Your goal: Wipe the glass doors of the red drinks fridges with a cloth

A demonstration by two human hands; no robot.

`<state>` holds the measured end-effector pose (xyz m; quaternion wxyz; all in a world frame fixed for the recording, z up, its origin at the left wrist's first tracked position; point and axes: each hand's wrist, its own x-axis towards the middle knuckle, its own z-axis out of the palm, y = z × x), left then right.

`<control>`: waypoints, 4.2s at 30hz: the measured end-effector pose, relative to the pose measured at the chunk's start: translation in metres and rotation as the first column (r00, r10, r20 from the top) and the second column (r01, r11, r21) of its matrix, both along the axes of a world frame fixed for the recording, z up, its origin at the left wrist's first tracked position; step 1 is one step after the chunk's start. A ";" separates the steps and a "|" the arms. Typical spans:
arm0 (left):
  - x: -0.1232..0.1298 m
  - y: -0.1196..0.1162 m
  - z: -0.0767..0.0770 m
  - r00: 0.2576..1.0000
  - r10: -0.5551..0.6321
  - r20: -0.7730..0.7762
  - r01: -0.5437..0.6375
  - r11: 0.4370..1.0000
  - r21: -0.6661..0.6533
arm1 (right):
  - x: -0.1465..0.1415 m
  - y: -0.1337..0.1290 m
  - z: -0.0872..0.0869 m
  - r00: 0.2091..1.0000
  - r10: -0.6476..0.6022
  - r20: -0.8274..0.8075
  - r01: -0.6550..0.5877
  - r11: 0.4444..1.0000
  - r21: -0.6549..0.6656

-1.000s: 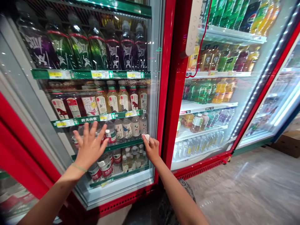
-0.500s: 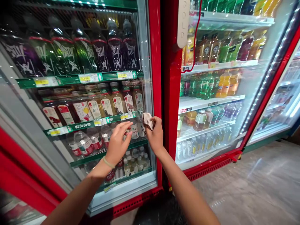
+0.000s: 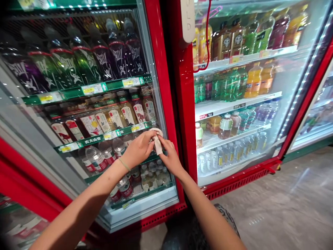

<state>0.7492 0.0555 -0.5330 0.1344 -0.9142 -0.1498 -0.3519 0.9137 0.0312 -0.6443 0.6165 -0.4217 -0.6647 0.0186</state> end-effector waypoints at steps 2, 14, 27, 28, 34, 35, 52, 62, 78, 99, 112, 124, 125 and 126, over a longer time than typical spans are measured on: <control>-0.002 0.004 -0.005 0.993 0.056 -0.104 -0.041 0.989 0.139 | 0.006 -0.004 -0.006 1.000 0.005 -0.023 -0.004 1.000 0.017; 0.031 0.027 0.018 0.950 0.298 0.097 -0.306 0.819 0.485 | 0.031 0.012 -0.069 0.784 -0.460 0.417 0.342 0.881 0.327; 0.046 0.026 0.005 0.978 0.207 -0.023 -0.182 0.903 0.389 | 0.048 -0.011 -0.084 0.837 -0.389 0.385 0.285 0.910 0.300; 0.039 0.024 -0.005 0.980 0.177 -0.088 -0.131 0.915 0.382 | 0.046 -0.010 -0.086 0.832 -0.389 0.395 0.284 0.911 0.299; -0.052 0.021 -0.023 0.969 0.239 -0.068 -0.204 0.920 0.335 | 0.037 -0.009 -0.098 0.810 -0.365 0.459 0.242 0.921 0.306; -0.066 0.021 -0.017 0.961 0.277 0.013 -0.265 0.904 0.336 | 0.035 -0.008 -0.099 0.809 -0.361 0.464 0.233 0.921 0.311; -0.162 0.038 -0.003 0.864 0.346 0.366 -0.473 0.806 0.356 | -0.018 0.020 -0.109 0.798 -0.359 0.484 0.203 0.917 0.345; -0.190 0.023 -0.073 0.942 0.293 -0.165 -0.207 0.893 0.400 | -0.013 0.022 -0.112 0.763 -0.359 0.538 0.196 0.921 0.337; -0.253 0.007 -0.090 0.970 0.232 -0.077 -0.201 0.937 0.286 | -0.022 0.028 -0.117 0.750 -0.452 0.482 0.244 0.867 0.434; -0.323 -0.005 -0.016 0.694 0.516 0.501 -0.685 0.687 0.242 | -0.038 0.032 -0.123 0.782 -0.485 0.391 0.270 0.830 0.489; -0.303 0.000 -0.037 0.682 0.493 0.540 -0.665 0.725 0.178 | -0.098 0.057 0.082 0.691 -0.448 0.567 0.030 0.801 0.597; -0.361 0.007 -0.039 0.891 0.428 0.154 -0.453 0.802 0.391 | -0.121 0.063 0.085 0.590 -0.545 0.595 0.008 0.741 0.671; -0.366 0.009 -0.034 0.841 0.483 0.243 -0.541 0.767 0.346 | -0.122 0.063 0.085 0.594 -0.545 0.592 0.007 0.739 0.673; -0.368 0.009 -0.036 0.798 0.521 0.303 -0.599 0.739 0.308 | -0.123 0.063 0.085 0.597 -0.544 0.589 0.006 0.738 0.675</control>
